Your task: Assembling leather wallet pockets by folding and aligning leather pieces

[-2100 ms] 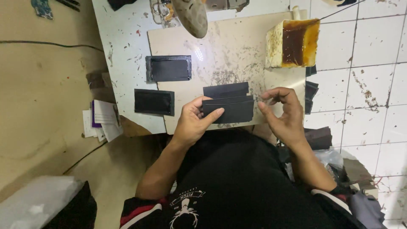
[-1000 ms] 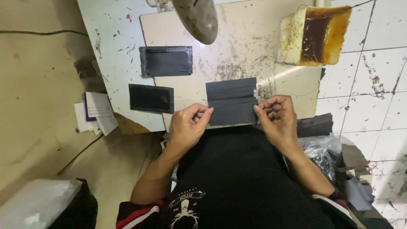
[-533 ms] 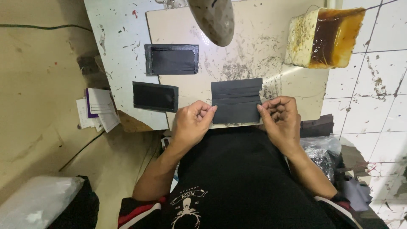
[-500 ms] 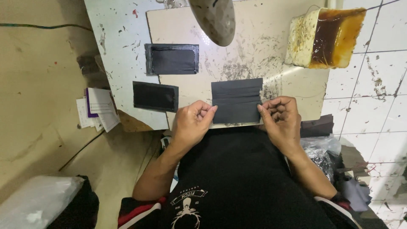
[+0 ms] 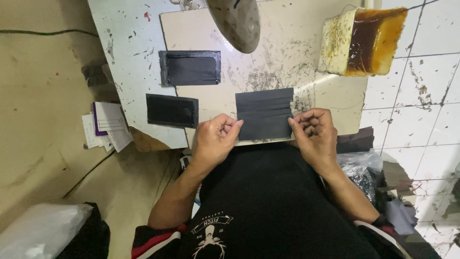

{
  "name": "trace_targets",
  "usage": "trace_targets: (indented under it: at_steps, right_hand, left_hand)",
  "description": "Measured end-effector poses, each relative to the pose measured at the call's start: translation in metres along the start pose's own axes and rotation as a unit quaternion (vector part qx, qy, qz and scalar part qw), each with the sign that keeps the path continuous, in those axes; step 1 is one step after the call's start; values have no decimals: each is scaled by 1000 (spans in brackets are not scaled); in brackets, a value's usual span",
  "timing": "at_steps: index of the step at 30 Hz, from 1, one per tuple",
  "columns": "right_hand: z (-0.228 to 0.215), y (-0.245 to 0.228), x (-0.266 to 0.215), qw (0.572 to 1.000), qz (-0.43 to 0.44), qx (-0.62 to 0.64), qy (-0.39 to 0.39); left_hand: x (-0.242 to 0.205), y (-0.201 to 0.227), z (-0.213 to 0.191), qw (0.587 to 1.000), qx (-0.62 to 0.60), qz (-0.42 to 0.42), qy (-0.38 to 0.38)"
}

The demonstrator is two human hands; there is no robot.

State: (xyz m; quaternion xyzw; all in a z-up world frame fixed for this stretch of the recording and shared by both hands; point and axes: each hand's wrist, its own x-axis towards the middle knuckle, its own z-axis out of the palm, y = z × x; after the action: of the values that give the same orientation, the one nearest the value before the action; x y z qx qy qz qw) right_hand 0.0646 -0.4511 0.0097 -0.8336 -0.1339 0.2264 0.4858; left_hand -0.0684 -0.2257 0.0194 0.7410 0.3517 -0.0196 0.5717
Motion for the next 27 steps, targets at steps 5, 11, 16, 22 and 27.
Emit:
trace_targets:
  at_steps: [5, 11, 16, 22, 27]
  right_hand:
    - [0, -6, 1, 1000, 7, 0, -2]
    - [0, -8, 1, 1000, 22, 8, 4]
    - [-2, -3, 1, 999, 27, 6, 17]
    - [-2, -6, 2, 999, 30, -19, 5]
    - [-2, -6, 3, 999, 9, -30, -2]
  left_hand:
    - [1, 3, -1, 1000, -1, -8, -6]
    - [0, 9, -1, 1000, 0, -9, -4]
    - [2, 7, -2, 1000, 7, -5, -23]
    - [2, 9, -4, 999, 19, -32, -28]
    - [2, 10, -3, 999, 5, -39, -21]
